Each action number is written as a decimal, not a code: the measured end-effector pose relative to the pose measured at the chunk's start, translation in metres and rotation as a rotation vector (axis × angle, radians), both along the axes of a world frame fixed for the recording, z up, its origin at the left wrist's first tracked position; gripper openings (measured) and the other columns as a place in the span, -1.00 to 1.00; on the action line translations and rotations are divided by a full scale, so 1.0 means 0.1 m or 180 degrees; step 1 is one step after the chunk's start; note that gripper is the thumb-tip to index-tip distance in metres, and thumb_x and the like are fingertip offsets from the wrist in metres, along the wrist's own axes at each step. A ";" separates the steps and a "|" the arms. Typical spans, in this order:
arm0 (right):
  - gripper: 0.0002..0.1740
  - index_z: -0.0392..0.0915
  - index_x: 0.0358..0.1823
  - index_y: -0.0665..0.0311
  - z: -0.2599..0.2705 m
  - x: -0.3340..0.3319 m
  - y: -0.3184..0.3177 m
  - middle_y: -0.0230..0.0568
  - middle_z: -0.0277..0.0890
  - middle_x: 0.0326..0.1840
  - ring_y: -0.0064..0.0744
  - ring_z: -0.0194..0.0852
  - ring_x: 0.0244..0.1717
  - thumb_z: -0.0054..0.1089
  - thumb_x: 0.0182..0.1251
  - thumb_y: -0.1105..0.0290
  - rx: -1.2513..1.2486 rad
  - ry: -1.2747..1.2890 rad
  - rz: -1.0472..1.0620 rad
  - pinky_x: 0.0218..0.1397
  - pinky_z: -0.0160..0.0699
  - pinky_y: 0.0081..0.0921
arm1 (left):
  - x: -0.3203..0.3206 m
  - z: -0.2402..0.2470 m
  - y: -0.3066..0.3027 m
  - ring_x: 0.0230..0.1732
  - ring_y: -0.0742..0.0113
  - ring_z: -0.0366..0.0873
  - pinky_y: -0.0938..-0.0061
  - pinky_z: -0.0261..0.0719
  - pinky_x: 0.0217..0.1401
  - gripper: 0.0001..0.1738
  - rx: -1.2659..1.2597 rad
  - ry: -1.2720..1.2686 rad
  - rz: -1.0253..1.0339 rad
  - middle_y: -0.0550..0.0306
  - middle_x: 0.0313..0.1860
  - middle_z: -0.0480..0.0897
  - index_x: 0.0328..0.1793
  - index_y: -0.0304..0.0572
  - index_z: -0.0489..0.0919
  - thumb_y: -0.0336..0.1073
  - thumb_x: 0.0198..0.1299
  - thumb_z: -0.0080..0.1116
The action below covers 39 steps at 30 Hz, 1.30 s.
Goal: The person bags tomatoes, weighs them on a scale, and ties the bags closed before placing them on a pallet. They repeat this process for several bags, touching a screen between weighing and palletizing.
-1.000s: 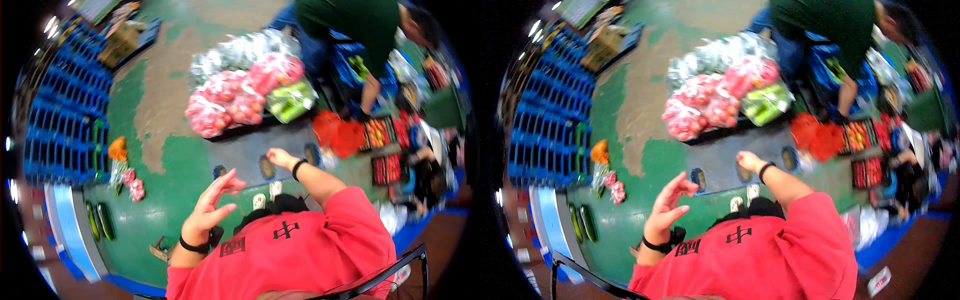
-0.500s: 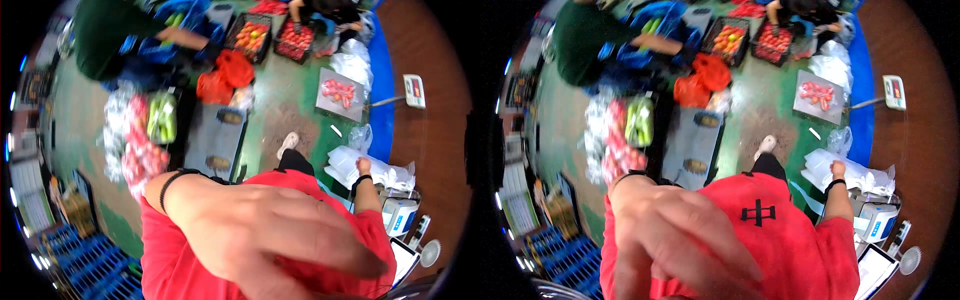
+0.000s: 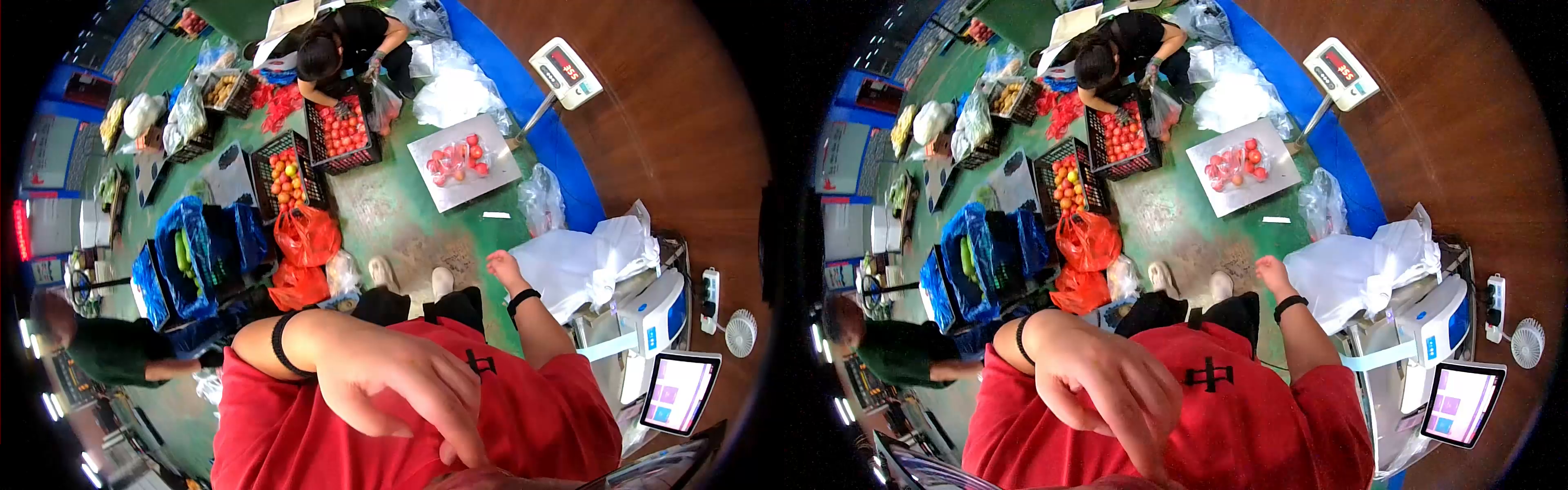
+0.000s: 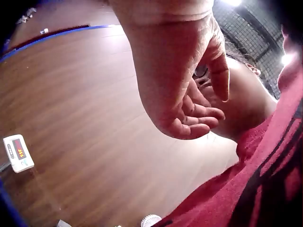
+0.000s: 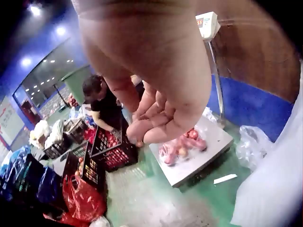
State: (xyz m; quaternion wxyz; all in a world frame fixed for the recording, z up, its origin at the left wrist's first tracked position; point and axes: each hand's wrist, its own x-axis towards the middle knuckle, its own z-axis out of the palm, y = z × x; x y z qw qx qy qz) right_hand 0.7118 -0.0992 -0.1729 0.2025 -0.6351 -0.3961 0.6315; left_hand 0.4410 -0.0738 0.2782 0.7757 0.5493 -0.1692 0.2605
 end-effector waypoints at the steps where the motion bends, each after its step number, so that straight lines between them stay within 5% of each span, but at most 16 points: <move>1: -0.84 0.42 -0.29 0.29 0.05 -0.07 0.07 -0.27 0.43 -0.50 -0.52 0.39 -0.52 -0.07 0.05 0.53 -0.0021 0.0011 -0.0031 -0.45 0.39 -0.60 | -0.07 -0.09 0.15 -0.19 0.03 0.44 0.27 0.39 -0.13 -0.71 0.0075 -0.0034 -0.0087 -0.06 -0.18 0.50 -0.05 -0.28 0.46 -0.43 0.06 -0.08; 5: -0.82 0.41 -0.26 0.28 -0.06 -0.44 0.37 -0.31 0.44 -0.49 -0.53 0.38 -0.51 -0.05 0.06 0.54 0.0003 -0.0100 -0.0232 -0.44 0.39 -0.61 | -0.56 -0.57 0.72 -0.25 0.11 0.47 0.33 0.40 -0.19 -0.81 0.0419 0.1035 0.0580 0.02 -0.28 0.53 -0.17 -0.24 0.54 -0.44 0.08 -0.01; 8: -0.76 0.42 -0.20 0.34 -0.04 -0.97 0.67 -0.23 0.48 -0.41 -0.49 0.45 -0.43 -0.01 0.05 0.49 0.0059 -0.0304 0.0133 -0.35 0.42 -0.58 | -1.18 -1.71 1.09 -0.24 0.16 0.48 0.40 0.42 -0.15 -0.75 0.0596 0.2788 0.2008 0.02 -0.31 0.52 -0.18 -0.28 0.49 -0.48 -0.06 0.03; 9: -0.73 0.41 -0.17 0.34 -0.05 -1.22 0.81 -0.20 0.49 -0.39 -0.45 0.47 -0.41 0.03 0.03 0.48 0.0061 -0.0119 0.0106 -0.32 0.43 -0.56 | -1.43 -2.24 1.16 -0.36 0.20 0.52 0.41 0.46 -0.29 -0.75 0.0388 0.3389 0.2430 0.02 -0.38 0.55 -0.23 -0.25 0.50 -0.43 -0.12 0.00; 13: -0.61 0.38 -0.11 0.34 -0.22 -2.40 1.60 -0.12 0.50 -0.29 -0.31 0.49 -0.30 0.17 -0.02 0.41 0.0736 -0.0454 0.0648 -0.22 0.46 -0.46 | -2.61 -3.84 1.27 -0.37 0.15 0.54 0.40 0.45 -0.27 -0.80 -0.0667 0.4092 0.2443 -0.03 -0.47 0.56 -0.29 -0.25 0.48 -0.35 -0.08 0.00; 16: -0.54 0.36 -0.07 0.29 -0.09 -3.50 2.44 -0.09 0.49 -0.22 -0.22 0.48 -0.21 0.24 -0.04 0.33 0.0951 -0.0955 0.1599 -0.15 0.45 -0.40 | -3.27 -4.23 1.36 -0.34 0.22 0.53 0.43 0.45 -0.24 -0.81 -0.0933 0.4500 0.2592 0.02 -0.44 0.56 -0.26 -0.27 0.48 -0.40 -0.05 0.00; 21: -0.51 0.37 -0.08 0.24 -1.15 -4.89 3.65 -0.04 0.47 -0.19 -0.11 0.46 -0.17 0.27 -0.07 0.25 0.0705 -0.1099 0.2187 -0.13 0.43 -0.36 | -3.62 -4.94 1.50 -0.38 0.42 0.50 0.55 0.43 -0.28 -0.86 -0.2228 0.4294 0.2763 0.11 -0.46 0.53 -0.26 -0.31 0.47 -0.45 0.04 -0.02; 22: -0.51 0.37 -0.09 0.25 -1.40 -5.12 3.84 -0.02 0.47 -0.19 -0.09 0.45 -0.17 0.26 -0.08 0.25 0.0664 -0.1282 0.2384 -0.14 0.42 -0.35 | -3.54 -5.25 1.41 -0.50 0.23 0.50 0.43 0.43 -0.39 -0.85 -0.2470 0.4028 0.3306 0.03 -0.54 0.53 -0.31 -0.21 0.52 -0.40 -0.04 -0.01; 23: -0.52 0.38 -0.10 0.26 -1.70 -5.31 3.97 0.02 0.46 -0.20 -0.04 0.43 -0.15 0.26 -0.09 0.24 0.0746 -0.1418 0.2543 -0.11 0.40 -0.30 | -3.53 -5.41 1.47 -0.39 0.42 0.50 0.56 0.43 -0.30 -0.86 -0.2653 0.4161 0.3031 0.09 -0.44 0.55 -0.24 -0.30 0.48 -0.47 0.06 -0.04; 30: -0.38 0.29 0.01 0.24 -3.65 -6.24 4.56 0.03 0.29 -0.03 0.01 0.26 0.01 0.28 -0.14 0.26 0.1757 -0.1949 0.3585 0.04 0.31 -0.25 | -2.98 -6.50 1.74 -0.30 0.40 0.48 0.57 0.41 -0.20 -0.85 -0.4468 0.3135 0.3120 0.12 -0.41 0.51 -0.24 -0.32 0.46 -0.55 0.04 -0.06; 35: -0.25 0.23 0.11 0.20 -4.52 -6.65 4.79 0.05 0.11 0.17 0.03 0.14 0.13 0.33 -0.18 0.21 0.1668 -0.2420 0.4098 0.10 0.29 -0.23 | -2.52 -7.01 1.83 -0.38 0.42 0.46 0.58 0.40 -0.27 -0.85 -0.4990 0.2508 0.3364 0.14 -0.46 0.50 -0.26 -0.27 0.46 -0.57 0.03 -0.08; 39: -0.20 0.27 0.07 0.21 -4.96 -6.80 4.75 0.11 0.06 0.19 0.04 0.11 0.14 0.38 -0.25 0.05 0.1912 -0.2483 0.3261 0.16 0.21 -0.24 | -2.45 -7.05 1.92 -0.35 0.46 0.45 0.61 0.38 -0.24 -0.85 -0.5460 0.2151 0.3103 0.17 -0.45 0.47 -0.26 -0.26 0.45 -0.57 0.05 -0.10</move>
